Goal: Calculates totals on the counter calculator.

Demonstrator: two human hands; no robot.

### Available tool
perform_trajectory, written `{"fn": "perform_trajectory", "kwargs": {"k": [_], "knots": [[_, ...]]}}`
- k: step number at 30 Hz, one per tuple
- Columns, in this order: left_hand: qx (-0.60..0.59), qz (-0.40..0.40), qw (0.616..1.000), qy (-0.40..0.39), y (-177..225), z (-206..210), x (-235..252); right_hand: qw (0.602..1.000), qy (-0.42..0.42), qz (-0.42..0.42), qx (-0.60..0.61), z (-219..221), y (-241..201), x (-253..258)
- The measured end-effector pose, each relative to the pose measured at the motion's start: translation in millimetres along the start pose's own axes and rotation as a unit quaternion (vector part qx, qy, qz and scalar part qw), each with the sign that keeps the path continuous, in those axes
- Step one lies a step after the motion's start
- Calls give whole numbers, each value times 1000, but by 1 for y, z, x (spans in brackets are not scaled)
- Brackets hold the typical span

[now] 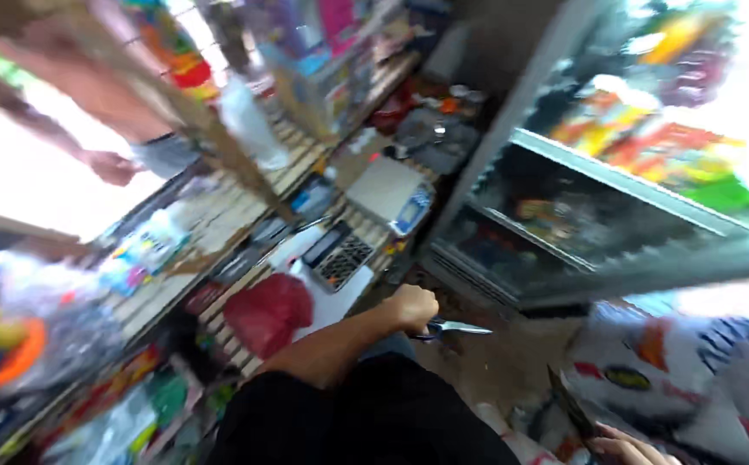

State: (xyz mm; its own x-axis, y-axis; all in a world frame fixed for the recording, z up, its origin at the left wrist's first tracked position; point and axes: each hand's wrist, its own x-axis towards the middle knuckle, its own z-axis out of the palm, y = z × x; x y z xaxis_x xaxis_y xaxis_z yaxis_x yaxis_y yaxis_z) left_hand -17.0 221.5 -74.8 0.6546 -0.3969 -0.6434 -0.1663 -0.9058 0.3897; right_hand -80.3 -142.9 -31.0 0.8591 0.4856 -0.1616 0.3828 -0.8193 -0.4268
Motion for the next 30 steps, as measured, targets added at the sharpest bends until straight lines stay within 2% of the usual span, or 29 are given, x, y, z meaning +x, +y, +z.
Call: {"fn": "perform_trajectory", "kwargs": {"k": [3, 5, 8, 12, 15, 19, 22, 24, 26, 27, 28, 30], "knots": [[-91, -150, 985, 8, -61, 24, -50, 995, -87, -50, -16, 4, -11, 75], [-186, -244, 951, 31, -97, 46, -81, 989, -96, -107, -17, 7, -33, 120], [-313, -357, 877, 72, -143, 84, -103, 974, -81, -210, -11, 11, -67, 167], [-448, -445, 746, 210, -179, 120, -85, 946, -51, -317, 34, 27, -104, 219], [-499, -431, 693, 293, -188, 139, -60, 925, -42, -370, 78, 49, -129, 249], [-519, -417, 652, 363, -181, 142, -29, 896, -61, -425, 115, 79, -158, 284], [-507, -433, 634, 392, -172, 136, -32, 882, -77, -443, 137, 94, -177, 297], [-520, -391, 588, 481, -153, 133, -45, 872, -89, -445, 184, 102, -187, 303], [-629, -265, 513, 520, -119, 128, -60, 851, -123, -437, 264, 110, -196, 303], [-707, -188, 457, 506, -97, 126, -63, 840, -157, -420, 305, 114, -200, 301], [-766, -124, 384, 501, -76, 123, -62, 827, -202, -401, 337, 117, -202, 298], [-802, -50, 232, 547, -44, 120, -54, 797, -299, -380, 363, 126, -202, 296]]}}
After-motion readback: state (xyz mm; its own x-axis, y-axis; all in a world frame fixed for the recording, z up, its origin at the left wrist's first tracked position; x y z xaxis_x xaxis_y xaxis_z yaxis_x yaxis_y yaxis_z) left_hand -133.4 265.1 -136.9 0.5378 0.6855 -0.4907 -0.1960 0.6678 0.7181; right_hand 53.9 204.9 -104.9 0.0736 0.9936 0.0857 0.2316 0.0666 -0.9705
